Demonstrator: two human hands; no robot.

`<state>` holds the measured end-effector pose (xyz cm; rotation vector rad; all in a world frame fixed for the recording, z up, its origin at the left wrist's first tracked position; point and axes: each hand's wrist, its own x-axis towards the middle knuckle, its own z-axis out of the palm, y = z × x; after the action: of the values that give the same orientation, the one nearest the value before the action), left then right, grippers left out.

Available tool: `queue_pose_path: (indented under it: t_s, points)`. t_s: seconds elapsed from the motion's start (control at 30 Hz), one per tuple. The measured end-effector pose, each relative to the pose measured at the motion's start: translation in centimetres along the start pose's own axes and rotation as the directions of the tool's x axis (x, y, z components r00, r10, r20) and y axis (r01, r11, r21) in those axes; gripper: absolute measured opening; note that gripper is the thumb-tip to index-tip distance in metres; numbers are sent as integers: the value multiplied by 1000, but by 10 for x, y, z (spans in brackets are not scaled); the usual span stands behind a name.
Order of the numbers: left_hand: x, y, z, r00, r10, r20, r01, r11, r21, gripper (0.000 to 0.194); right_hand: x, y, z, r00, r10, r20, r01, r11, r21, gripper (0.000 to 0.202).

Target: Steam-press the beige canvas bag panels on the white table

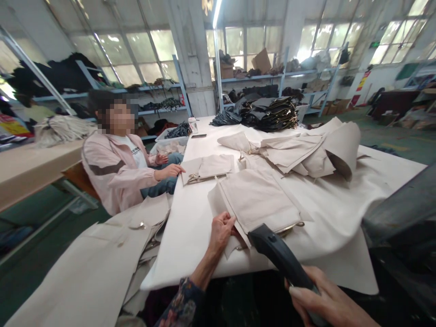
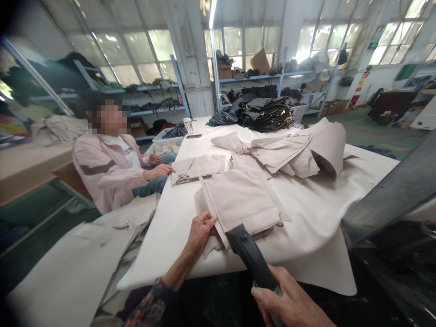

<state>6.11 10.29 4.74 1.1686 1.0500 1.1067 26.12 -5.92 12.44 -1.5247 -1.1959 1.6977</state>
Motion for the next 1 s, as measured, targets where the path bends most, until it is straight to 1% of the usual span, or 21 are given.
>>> queue_pose_path:
  t_s: [0.07,0.17,0.3,0.43,0.5,0.6,0.67,0.77,0.83,0.93,1.0]
  points:
    - [2,0,-4,999,-22,27,24,997,-78,27,10,-1,5,1000,-14,23,14,1000,6,42]
    - [2,3,-10,996,-52,66,62,985,-160,28,22,-4,10,996,-10,92,9,1000,6,35]
    - [1,3,-14,991,-76,106,100,965,-241,29,35,-11,14,986,-38,160,35,999,16,28]
    - [2,2,-14,993,-72,91,92,966,-240,27,47,-17,15,982,-143,127,134,988,70,33]
    - [2,2,-13,995,-66,78,83,967,-239,28,47,-18,10,982,-164,89,156,983,96,37]
    - [3,3,-12,995,-65,76,82,965,-248,30,35,-18,2,990,-139,39,135,987,92,39]
    - [4,3,-12,994,-78,76,95,964,-249,31,26,-16,-1,993,-105,49,102,992,70,39]
    - [4,4,-12,992,-100,75,116,961,-250,32,20,-9,5,991,-58,118,53,998,42,36]
    - [4,4,-13,992,-100,78,117,962,-248,32,24,-5,14,990,-55,128,49,998,49,31]
    - [4,4,-13,992,-89,90,107,969,-222,31,38,-6,24,988,-88,129,78,994,79,28]
    - [3,2,-13,990,-89,110,108,977,-186,30,46,-12,25,986,-125,112,114,989,97,30]
